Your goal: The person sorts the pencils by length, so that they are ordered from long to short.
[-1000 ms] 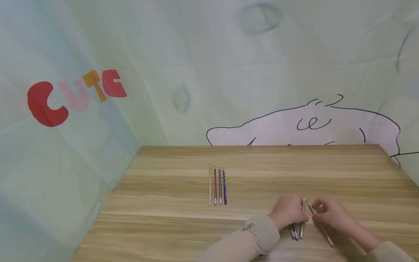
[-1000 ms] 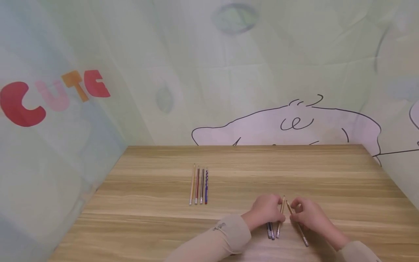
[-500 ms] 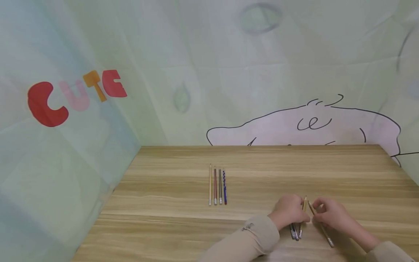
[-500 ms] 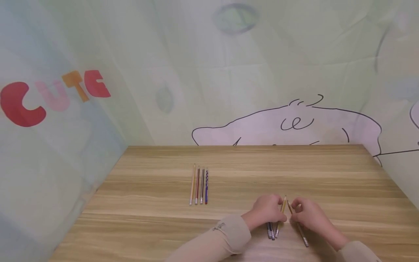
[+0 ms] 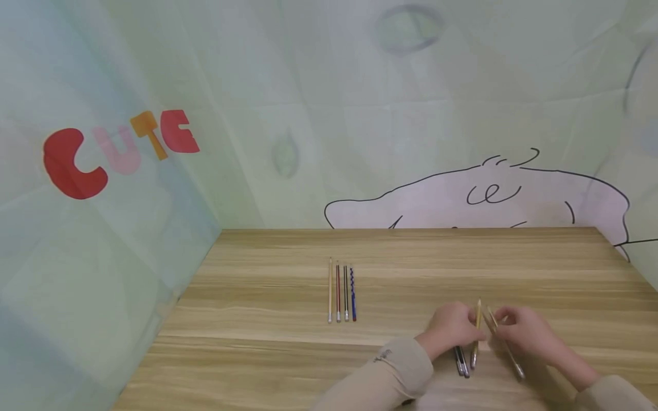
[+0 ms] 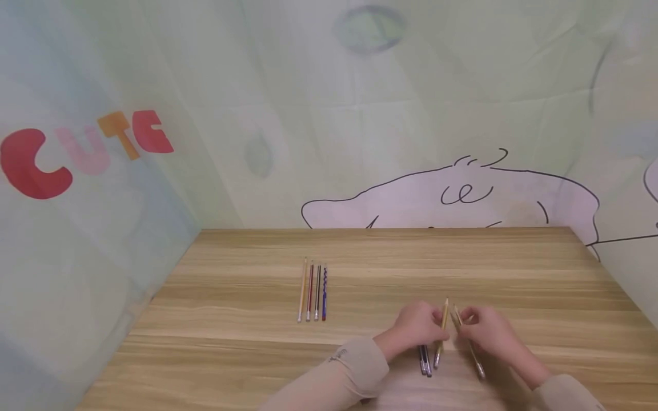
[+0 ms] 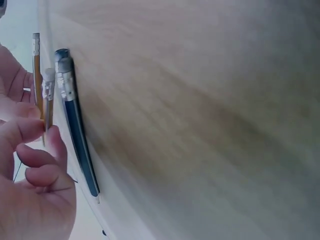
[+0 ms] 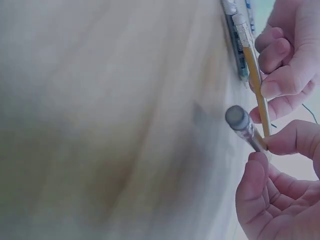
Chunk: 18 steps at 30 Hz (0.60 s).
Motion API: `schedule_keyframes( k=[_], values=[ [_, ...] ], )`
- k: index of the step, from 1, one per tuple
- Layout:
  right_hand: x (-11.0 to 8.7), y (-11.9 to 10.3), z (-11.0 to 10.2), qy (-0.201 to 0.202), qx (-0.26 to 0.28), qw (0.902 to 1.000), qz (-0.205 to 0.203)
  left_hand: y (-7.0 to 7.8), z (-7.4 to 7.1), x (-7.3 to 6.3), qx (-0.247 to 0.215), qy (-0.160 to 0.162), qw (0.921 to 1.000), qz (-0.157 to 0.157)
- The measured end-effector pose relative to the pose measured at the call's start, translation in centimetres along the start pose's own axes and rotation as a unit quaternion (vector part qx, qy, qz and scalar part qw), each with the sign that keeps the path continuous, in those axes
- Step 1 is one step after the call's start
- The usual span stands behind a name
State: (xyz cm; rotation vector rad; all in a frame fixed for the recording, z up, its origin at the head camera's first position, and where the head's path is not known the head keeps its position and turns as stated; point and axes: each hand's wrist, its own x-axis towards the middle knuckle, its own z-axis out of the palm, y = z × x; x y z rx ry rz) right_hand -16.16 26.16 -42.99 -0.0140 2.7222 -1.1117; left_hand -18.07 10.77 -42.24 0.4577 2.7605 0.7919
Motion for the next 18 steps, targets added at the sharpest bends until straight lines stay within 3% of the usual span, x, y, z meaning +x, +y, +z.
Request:
schedule_keyframes(
  k=[9,18],
  values=[
    [0.4,-0.9,-0.9,0.022,0.034,0.9985,-0.037,-0.2,-0.2,0.6,-0.09,0.036,0.9952,0.006],
    [0.8,-1.8,-1.0,0.033,0.102,0.9934,-0.04,-0.2,-0.2,0.7,-0.205,0.041,0.978,-0.005]
  ],
)
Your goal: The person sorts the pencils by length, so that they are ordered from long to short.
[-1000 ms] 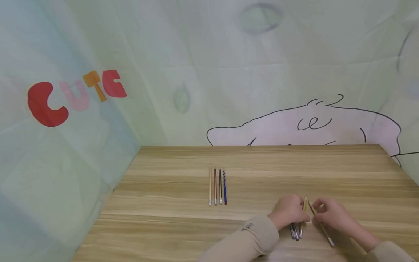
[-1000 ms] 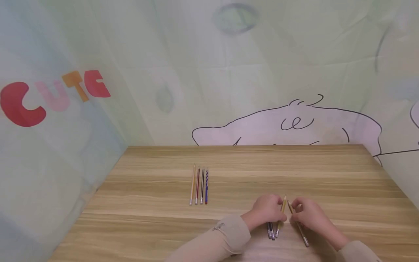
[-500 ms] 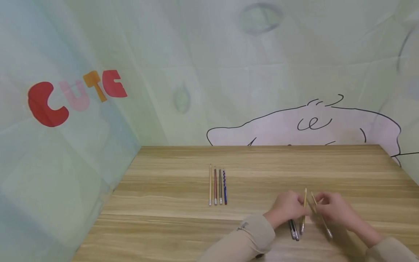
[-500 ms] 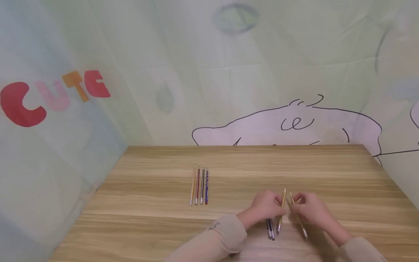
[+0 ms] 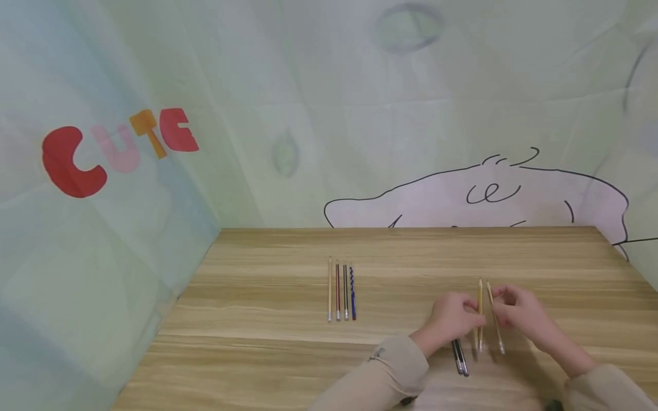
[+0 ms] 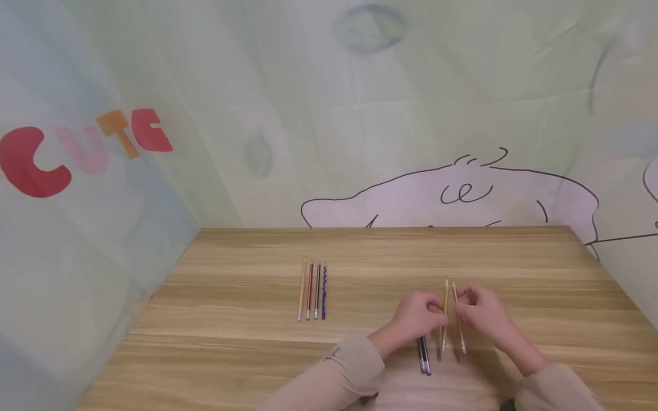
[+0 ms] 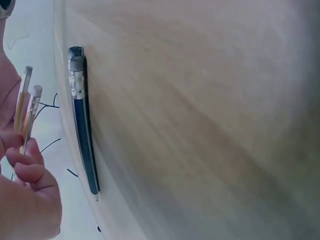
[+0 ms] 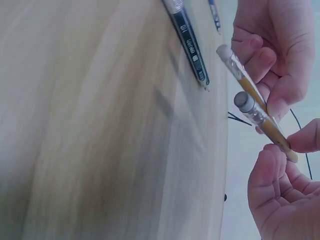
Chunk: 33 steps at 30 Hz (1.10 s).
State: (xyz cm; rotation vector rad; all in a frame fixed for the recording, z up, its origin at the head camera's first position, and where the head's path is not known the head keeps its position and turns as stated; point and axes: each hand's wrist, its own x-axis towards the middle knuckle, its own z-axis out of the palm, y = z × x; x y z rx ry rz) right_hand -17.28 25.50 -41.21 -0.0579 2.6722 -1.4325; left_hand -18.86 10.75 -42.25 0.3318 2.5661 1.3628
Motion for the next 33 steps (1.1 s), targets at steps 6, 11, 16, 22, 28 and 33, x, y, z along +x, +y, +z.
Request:
schedule_keyframes(
  k=[6,11,16,22,28,33],
  values=[
    [0.4,-0.3,0.3,0.005,0.048,0.9988,-0.001,-0.2,-0.2,0.0,-0.034,0.014,0.9992,0.013],
    [0.6,-0.3,0.5,0.007,0.069,0.9975,-0.009,-0.2,-0.3,0.0,-0.056,0.017,0.9982,0.011],
    [0.7,-0.3,0.8,0.009,0.088,0.9959,-0.018,-0.1,-0.5,-0.1,-0.07,0.017,0.9974,0.001],
    [0.6,-0.7,1.1,0.007,0.102,0.9944,-0.024,-0.4,-0.7,0.0,-0.078,0.02,0.9966,-0.014],
    [0.8,-0.7,1.3,0.003,0.102,0.9946,-0.021,-0.6,-1.1,0.0,-0.082,0.018,0.9963,-0.015],
    [1.1,-0.9,1.6,-0.006,0.098,0.9949,-0.022,-1.1,-1.6,0.1,-0.09,0.023,0.9956,-0.012]
  ],
)
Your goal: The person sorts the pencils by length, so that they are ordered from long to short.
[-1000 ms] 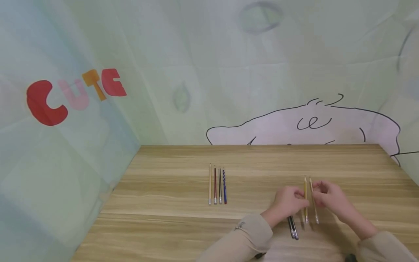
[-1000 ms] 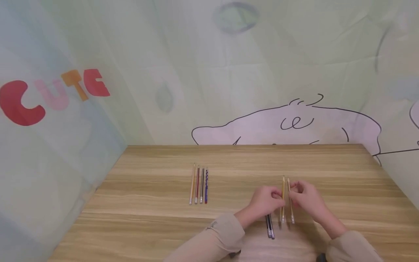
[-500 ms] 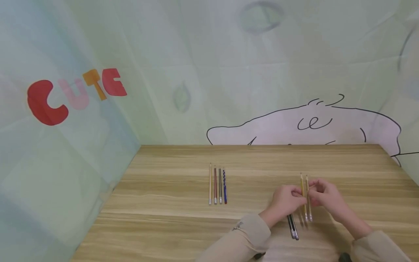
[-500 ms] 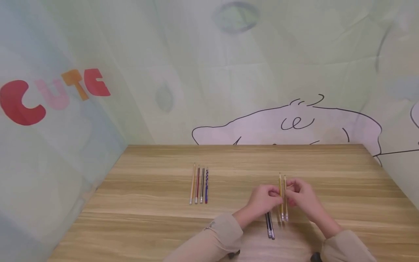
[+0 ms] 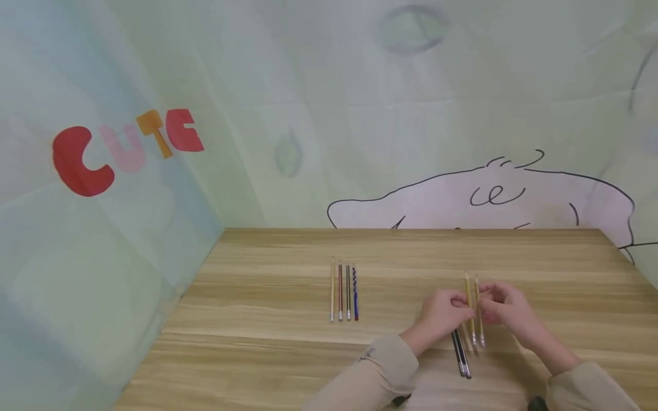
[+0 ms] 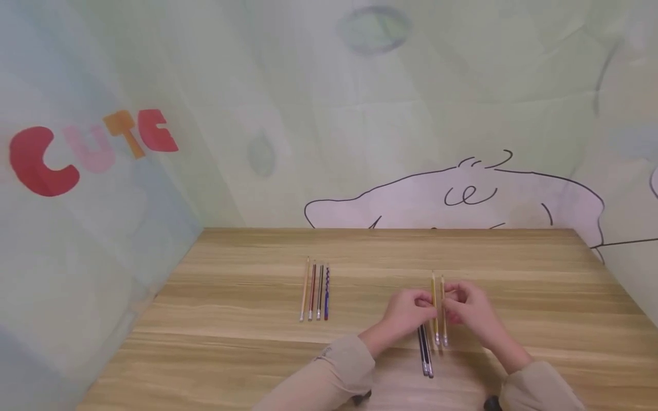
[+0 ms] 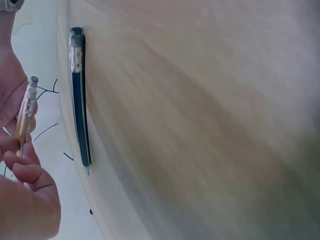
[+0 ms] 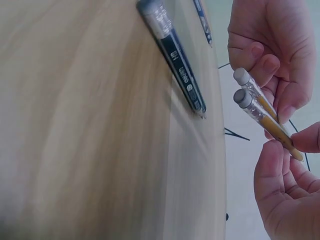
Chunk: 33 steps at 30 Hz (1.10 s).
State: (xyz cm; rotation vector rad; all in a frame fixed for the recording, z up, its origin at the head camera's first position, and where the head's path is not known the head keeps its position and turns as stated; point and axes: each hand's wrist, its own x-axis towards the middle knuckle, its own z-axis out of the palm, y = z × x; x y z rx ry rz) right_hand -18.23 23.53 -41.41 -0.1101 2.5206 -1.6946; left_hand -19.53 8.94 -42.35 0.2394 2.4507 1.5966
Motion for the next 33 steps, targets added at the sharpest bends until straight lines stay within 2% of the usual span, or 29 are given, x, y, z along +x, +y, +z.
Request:
schedule_keyframes(
  k=[5,10,15,24,29,33],
  values=[
    [0.6,-0.5,0.7,-0.011,-0.017,0.9998,0.001,-0.3,-1.1,0.2,-0.005,0.009,0.9999,-0.01],
    [1.4,-1.0,1.6,-0.021,-0.012,0.9997,-0.004,-0.6,-2.6,0.6,0.003,0.022,0.9994,-0.028],
    [2.2,-1.5,2.5,-0.023,-0.001,0.9995,-0.02,-1.5,-4.1,1.2,0.014,0.048,0.9986,-0.018],
    [3.6,-2.5,4.2,-0.033,0.01,0.9991,-0.024,-3.1,-8.4,1.6,0.02,0.079,0.996,-0.039],
    [4.4,-2.8,5.1,-0.036,0.023,0.9988,-0.024,-3.8,-10.7,1.6,0.052,0.094,0.9932,-0.045],
    [4.7,-3.2,5.7,-0.041,0.035,0.9981,-0.029,-4.2,-12.2,1.3,0.079,0.093,0.9913,-0.05]
  ],
)
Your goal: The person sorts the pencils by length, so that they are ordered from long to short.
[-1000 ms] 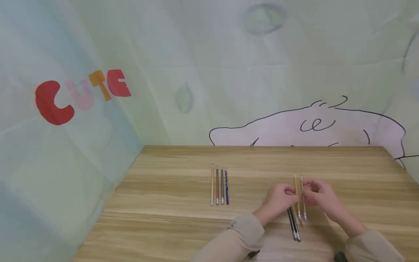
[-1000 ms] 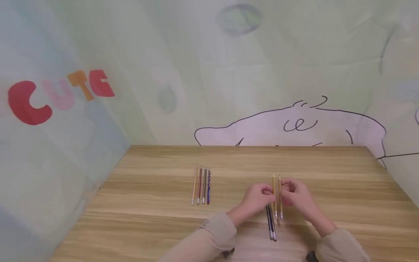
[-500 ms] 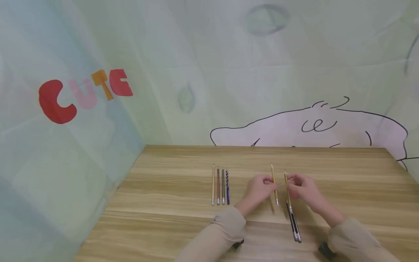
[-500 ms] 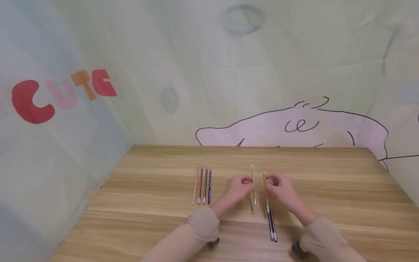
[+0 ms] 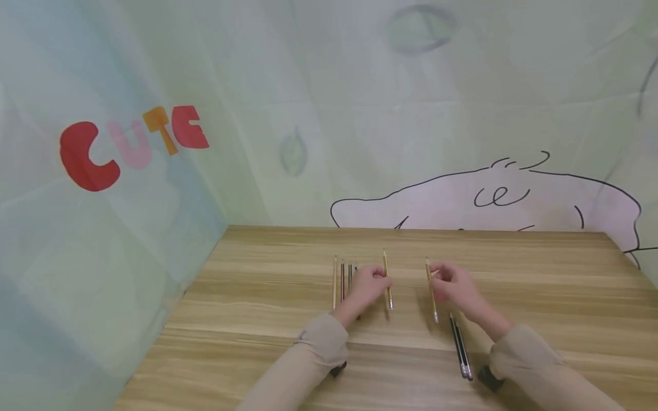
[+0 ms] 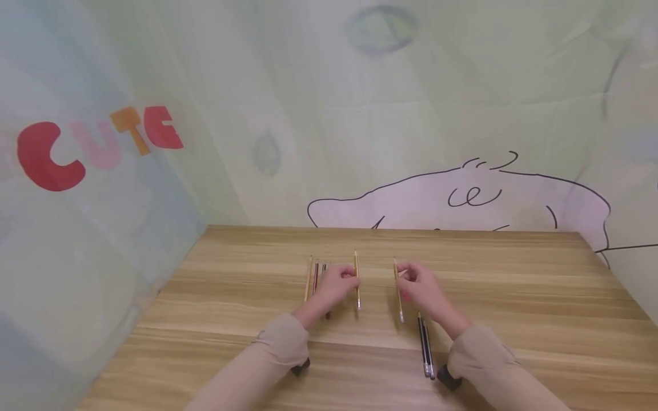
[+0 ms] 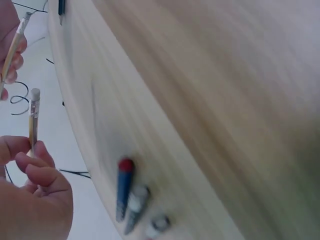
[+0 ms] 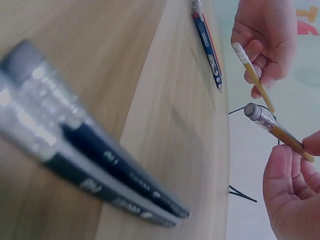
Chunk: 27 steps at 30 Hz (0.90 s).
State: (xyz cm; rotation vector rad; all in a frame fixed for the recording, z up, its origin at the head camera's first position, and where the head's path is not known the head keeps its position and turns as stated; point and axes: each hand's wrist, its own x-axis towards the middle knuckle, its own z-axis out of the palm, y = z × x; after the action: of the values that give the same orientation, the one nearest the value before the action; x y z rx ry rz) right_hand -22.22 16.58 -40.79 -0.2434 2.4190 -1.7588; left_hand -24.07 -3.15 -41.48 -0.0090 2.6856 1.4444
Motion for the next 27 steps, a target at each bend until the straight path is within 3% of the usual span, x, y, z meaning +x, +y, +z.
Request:
schedule_keyframes(
  k=[6,13,18,27],
  values=[
    [0.5,-0.1,0.8,-0.002,0.021,0.9998,0.0,-0.9,-1.5,-0.1,0.06,0.0,0.9982,0.008],
    [1.0,0.2,1.6,-0.007,0.028,0.9995,-0.009,-1.9,-2.3,-0.1,0.122,-0.012,0.9924,0.009],
    [1.1,0.3,1.8,-0.009,0.019,0.9997,-0.014,-2.2,-2.6,-0.2,0.142,-0.021,0.9896,-0.007],
    [1.1,0.4,1.9,-0.009,0.022,0.9997,-0.011,-2.6,-2.3,-0.6,0.169,-0.008,0.9856,-0.01]
  ],
)
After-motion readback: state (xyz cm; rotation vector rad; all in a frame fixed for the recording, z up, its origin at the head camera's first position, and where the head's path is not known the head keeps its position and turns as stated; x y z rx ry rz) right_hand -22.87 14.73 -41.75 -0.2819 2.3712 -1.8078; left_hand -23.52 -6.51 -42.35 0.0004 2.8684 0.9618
